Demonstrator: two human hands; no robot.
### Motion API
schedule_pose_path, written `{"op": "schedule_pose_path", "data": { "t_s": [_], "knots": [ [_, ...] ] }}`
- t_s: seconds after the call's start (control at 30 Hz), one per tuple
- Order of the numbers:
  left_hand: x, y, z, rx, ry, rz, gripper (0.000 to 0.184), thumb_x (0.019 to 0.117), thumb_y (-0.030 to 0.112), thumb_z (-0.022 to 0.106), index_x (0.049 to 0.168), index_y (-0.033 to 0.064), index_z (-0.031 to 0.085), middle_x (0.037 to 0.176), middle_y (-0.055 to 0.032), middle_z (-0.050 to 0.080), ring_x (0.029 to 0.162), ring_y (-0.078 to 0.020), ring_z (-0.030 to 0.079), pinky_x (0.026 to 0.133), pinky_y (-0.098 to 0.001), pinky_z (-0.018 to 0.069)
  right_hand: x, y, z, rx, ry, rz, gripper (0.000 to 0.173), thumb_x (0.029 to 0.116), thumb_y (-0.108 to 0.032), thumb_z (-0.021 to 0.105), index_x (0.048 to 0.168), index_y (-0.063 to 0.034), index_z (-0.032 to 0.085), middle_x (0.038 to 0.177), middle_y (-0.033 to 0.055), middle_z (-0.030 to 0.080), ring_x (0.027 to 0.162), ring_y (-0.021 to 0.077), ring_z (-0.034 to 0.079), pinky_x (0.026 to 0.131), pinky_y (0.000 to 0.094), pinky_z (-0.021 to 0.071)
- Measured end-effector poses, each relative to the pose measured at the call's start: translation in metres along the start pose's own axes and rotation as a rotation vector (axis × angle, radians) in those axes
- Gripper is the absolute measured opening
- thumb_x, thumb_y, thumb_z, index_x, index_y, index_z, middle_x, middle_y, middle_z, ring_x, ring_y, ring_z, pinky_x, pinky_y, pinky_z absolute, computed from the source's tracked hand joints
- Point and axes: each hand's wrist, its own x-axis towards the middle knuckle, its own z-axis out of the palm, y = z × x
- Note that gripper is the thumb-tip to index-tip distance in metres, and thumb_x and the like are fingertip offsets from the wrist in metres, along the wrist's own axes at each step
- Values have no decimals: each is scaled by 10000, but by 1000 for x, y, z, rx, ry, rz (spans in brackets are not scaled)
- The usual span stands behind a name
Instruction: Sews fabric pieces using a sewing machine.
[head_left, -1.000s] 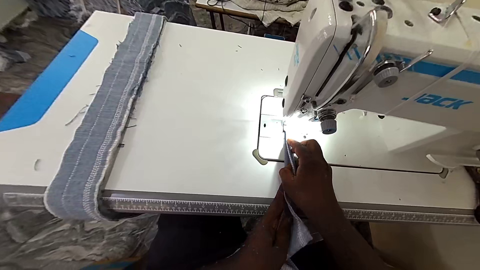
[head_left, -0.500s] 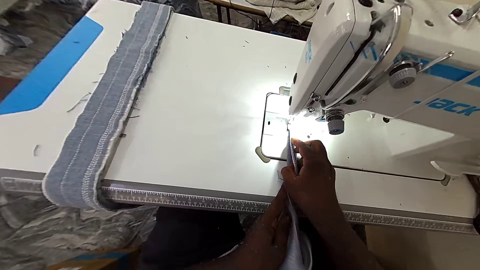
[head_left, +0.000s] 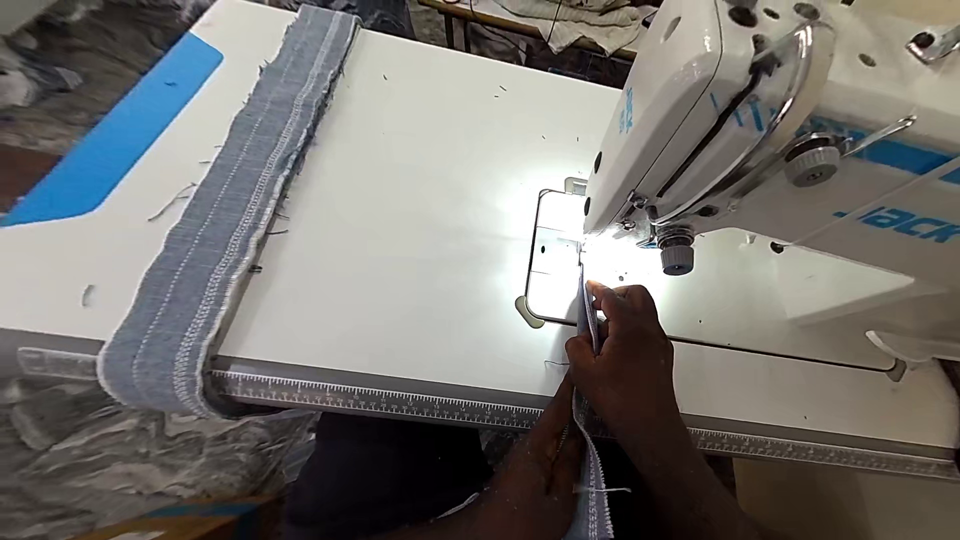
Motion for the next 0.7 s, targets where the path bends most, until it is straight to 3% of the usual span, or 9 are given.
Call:
{"op": "schedule_pose_path", "data": {
  "t_s": [0.03,0.07,0.13,0.23,0.3,0.37,0.47,0.57,0.7],
  "knots": [
    [0,5,0,-12,-2,-51,651,1090,137,445,1652,137,117,1392,-38,596,876,-31,677,713,-223,601,0,0,0,-4,3,-6,534,829,-124,726,1357,-82,656,1118,77,588,850,167,609,657,335,537],
    [-1,10,0,-41,-14,-98,663,1087,123,438,1654,163,97,1309,-43,629,692,-60,646,552,-250,578,0,1,0,-4,4,-9,534,827,-121,727,1355,-83,658,1114,76,588,844,167,609,651,335,537],
    [-3,15,-1,-75,-34,-167,663,1093,127,419,1657,196,77,1159,-52,655,547,-96,580,448,-282,541,0,0,0,5,2,-4,524,834,-118,731,1353,-90,660,1117,74,585,815,161,610,633,335,541],
    [-5,11,-2,135,-24,-87,638,1064,118,431,1636,76,152,849,-41,637,528,-110,587,462,-294,556,-1,0,-2,8,-6,4,518,847,-123,722,1359,-94,657,1124,73,579,801,156,609,625,332,543],
    [-2,18,-6,573,18,48,583,1000,140,482,1546,-28,368,768,-65,660,579,-167,615,550,-358,561,-2,0,-4,20,-17,3,503,853,-121,725,1352,-99,664,1109,62,579,790,150,604,614,324,538],
    [7,36,-11,965,14,80,468,1002,205,474,1420,0,528,697,-59,646,574,-229,647,535,-420,556,-1,4,-6,30,-41,0,476,839,-129,735,1312,-111,697,1076,39,591,786,131,606,622,310,544],
    [30,63,-19,1223,-137,-13,326,1033,249,443,1271,72,576,730,-78,651,681,-294,695,590,-478,563,8,8,-11,42,-90,-32,445,851,-116,726,1295,-92,715,1030,42,601,766,124,604,625,301,544],
    [52,73,-26,1298,-182,4,220,1026,255,498,1135,104,616,736,-51,636,709,-254,682,603,-438,552,28,9,-9,56,-78,-33,383,835,-103,725,1217,-81,747,960,61,601,756,154,599,626,330,531],
    [56,85,-38,1238,-252,-50,269,1052,298,457,1219,142,600,823,-58,662,790,-260,686,680,-476,557,34,9,-11,59,-97,-12,415,864,-128,704,1277,-105,723,999,70,603,769,164,610,651,353,549]
  ]
}}
